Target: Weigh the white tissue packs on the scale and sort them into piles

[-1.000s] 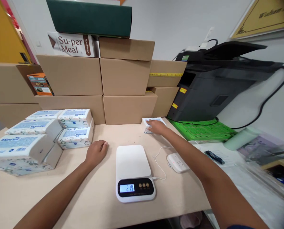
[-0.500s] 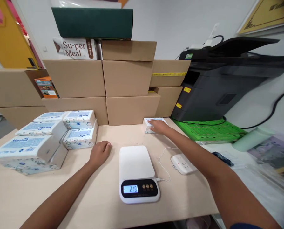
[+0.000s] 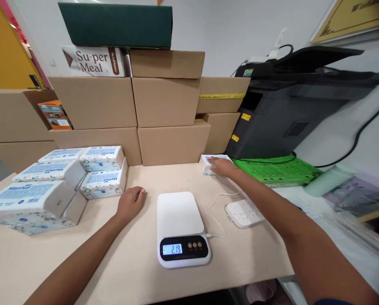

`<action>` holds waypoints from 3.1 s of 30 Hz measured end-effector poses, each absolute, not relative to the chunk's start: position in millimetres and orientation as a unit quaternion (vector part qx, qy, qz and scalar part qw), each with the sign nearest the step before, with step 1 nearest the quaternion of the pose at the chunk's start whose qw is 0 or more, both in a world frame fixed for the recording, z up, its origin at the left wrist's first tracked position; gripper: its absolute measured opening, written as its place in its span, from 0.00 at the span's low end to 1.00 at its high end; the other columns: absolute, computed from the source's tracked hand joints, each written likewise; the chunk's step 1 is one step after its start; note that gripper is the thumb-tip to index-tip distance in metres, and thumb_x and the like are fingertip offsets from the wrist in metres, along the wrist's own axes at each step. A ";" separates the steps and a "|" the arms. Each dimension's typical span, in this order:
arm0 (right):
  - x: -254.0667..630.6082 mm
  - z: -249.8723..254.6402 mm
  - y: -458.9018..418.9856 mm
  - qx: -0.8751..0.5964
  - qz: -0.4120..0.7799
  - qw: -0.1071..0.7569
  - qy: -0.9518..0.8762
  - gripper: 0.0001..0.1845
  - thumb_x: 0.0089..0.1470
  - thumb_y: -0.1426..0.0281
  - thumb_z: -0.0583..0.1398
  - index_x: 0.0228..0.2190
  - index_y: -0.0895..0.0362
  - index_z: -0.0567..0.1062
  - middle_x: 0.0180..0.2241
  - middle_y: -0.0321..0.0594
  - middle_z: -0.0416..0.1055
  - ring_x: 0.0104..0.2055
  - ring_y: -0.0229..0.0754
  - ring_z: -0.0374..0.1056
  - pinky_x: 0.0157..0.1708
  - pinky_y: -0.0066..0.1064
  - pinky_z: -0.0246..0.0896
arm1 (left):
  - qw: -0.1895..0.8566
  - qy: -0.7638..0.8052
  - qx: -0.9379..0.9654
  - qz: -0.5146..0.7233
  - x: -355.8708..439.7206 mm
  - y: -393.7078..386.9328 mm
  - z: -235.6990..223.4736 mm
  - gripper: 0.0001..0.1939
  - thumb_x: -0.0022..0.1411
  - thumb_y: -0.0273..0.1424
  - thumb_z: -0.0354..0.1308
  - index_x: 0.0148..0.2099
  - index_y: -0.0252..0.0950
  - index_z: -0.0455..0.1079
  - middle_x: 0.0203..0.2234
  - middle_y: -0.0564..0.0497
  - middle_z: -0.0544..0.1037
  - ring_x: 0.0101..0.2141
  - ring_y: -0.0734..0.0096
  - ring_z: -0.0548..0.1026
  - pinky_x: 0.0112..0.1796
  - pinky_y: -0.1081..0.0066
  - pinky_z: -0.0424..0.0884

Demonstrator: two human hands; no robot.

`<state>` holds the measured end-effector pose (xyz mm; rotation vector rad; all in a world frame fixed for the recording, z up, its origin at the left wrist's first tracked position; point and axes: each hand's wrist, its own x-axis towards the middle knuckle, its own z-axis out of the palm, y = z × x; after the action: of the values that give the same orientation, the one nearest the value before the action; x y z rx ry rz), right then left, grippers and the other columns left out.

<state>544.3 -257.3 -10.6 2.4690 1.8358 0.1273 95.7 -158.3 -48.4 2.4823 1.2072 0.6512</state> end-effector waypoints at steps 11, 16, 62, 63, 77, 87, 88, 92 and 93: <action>576.0 -18.6 -267.4 0.830 0.036 0.019 0.557 0.26 0.69 0.61 0.63 0.65 0.54 0.71 0.69 0.50 0.66 0.67 0.55 0.68 0.67 0.57 0.65 | 0.150 0.423 0.866 0.219 96.3 -159.1 -47.6 0.24 0.73 0.46 0.41 0.44 0.40 0.77 0.42 0.44 0.86 0.47 0.48 0.80 0.49 0.55 0.72; 572.6 -16.9 -272.4 0.824 0.041 0.018 0.564 0.27 0.70 0.62 0.63 0.65 0.54 0.71 0.70 0.50 0.65 0.68 0.55 0.68 0.67 0.57 0.65 | 0.147 0.424 0.867 0.217 97.2 -158.7 -48.1 0.25 0.73 0.46 0.41 0.44 0.40 0.77 0.44 0.44 0.87 0.48 0.48 0.80 0.50 0.55 0.71; 362.2 -15.1 -214.4 0.735 -0.007 -0.157 0.660 0.46 0.61 0.72 0.62 0.74 0.62 0.53 0.79 0.62 0.39 0.82 0.63 0.29 0.76 0.68 0.22 | 0.026 0.308 0.913 0.266 95.1 -177.4 -40.6 0.19 0.73 0.36 0.52 0.59 0.39 0.76 0.67 0.40 0.75 0.67 0.47 0.71 0.66 0.49 0.65; 344.9 -15.7 -210.8 0.712 -0.025 -0.182 0.678 0.45 0.63 0.69 0.61 0.75 0.60 0.52 0.79 0.59 0.40 0.82 0.59 0.30 0.77 0.64 0.22 | 0.009 0.308 0.912 0.270 93.1 -178.2 -31.7 0.19 0.74 0.37 0.52 0.61 0.40 0.76 0.69 0.41 0.72 0.69 0.46 0.68 0.67 0.48 0.63; 191.7 -45.6 -139.1 0.592 -0.291 -0.417 0.625 0.58 0.46 0.67 0.69 0.74 0.59 0.55 0.76 0.58 0.51 0.79 0.58 0.50 0.77 0.51 0.46 | 0.011 0.583 0.789 0.191 50.6 -136.3 -10.3 0.33 0.77 0.43 0.47 0.72 0.26 0.65 0.73 0.28 0.63 0.74 0.31 0.56 0.72 0.37 0.47; 192.6 -39.2 -102.3 0.579 -0.296 -0.552 0.522 0.55 0.52 0.63 0.63 0.76 0.52 0.47 0.79 0.50 0.46 0.81 0.52 0.43 0.77 0.51 0.43 | 0.135 0.567 0.731 0.354 48.7 -124.4 -4.3 0.35 0.72 0.43 0.55 0.74 0.29 0.60 0.77 0.27 0.51 0.76 0.40 0.55 0.71 0.45 0.56; 191.1 -36.7 -98.9 0.576 -0.298 -0.558 0.517 0.56 0.53 0.62 0.63 0.76 0.53 0.45 0.79 0.50 0.44 0.81 0.51 0.42 0.78 0.50 0.42 | 0.152 0.568 0.714 0.380 49.2 -121.4 -2.0 0.37 0.71 0.43 0.56 0.74 0.28 0.57 0.78 0.26 0.49 0.76 0.40 0.53 0.71 0.47 0.56; 182.1 -27.5 -85.7 0.574 -0.316 -0.572 0.494 0.58 0.55 0.55 0.63 0.77 0.54 0.43 0.79 0.51 0.44 0.81 0.53 0.43 0.77 0.50 0.44 | 0.213 0.593 0.608 0.483 54.6 -97.6 13.8 0.41 0.70 0.43 0.60 0.77 0.32 0.51 0.79 0.29 0.45 0.78 0.45 0.45 0.73 0.51 0.51; 179.5 -25.4 -82.7 0.575 -0.319 -0.575 0.487 0.58 0.55 0.54 0.63 0.77 0.54 0.44 0.79 0.51 0.45 0.81 0.54 0.44 0.77 0.51 0.44 | 0.227 0.603 0.575 0.504 56.6 -89.7 18.7 0.40 0.71 0.43 0.60 0.76 0.32 0.52 0.78 0.30 0.47 0.78 0.46 0.47 0.73 0.52 0.51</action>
<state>179.5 -82.7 -25.4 3.0690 2.5994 -1.7022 56.6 -89.7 18.7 1.5835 1.6621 1.3879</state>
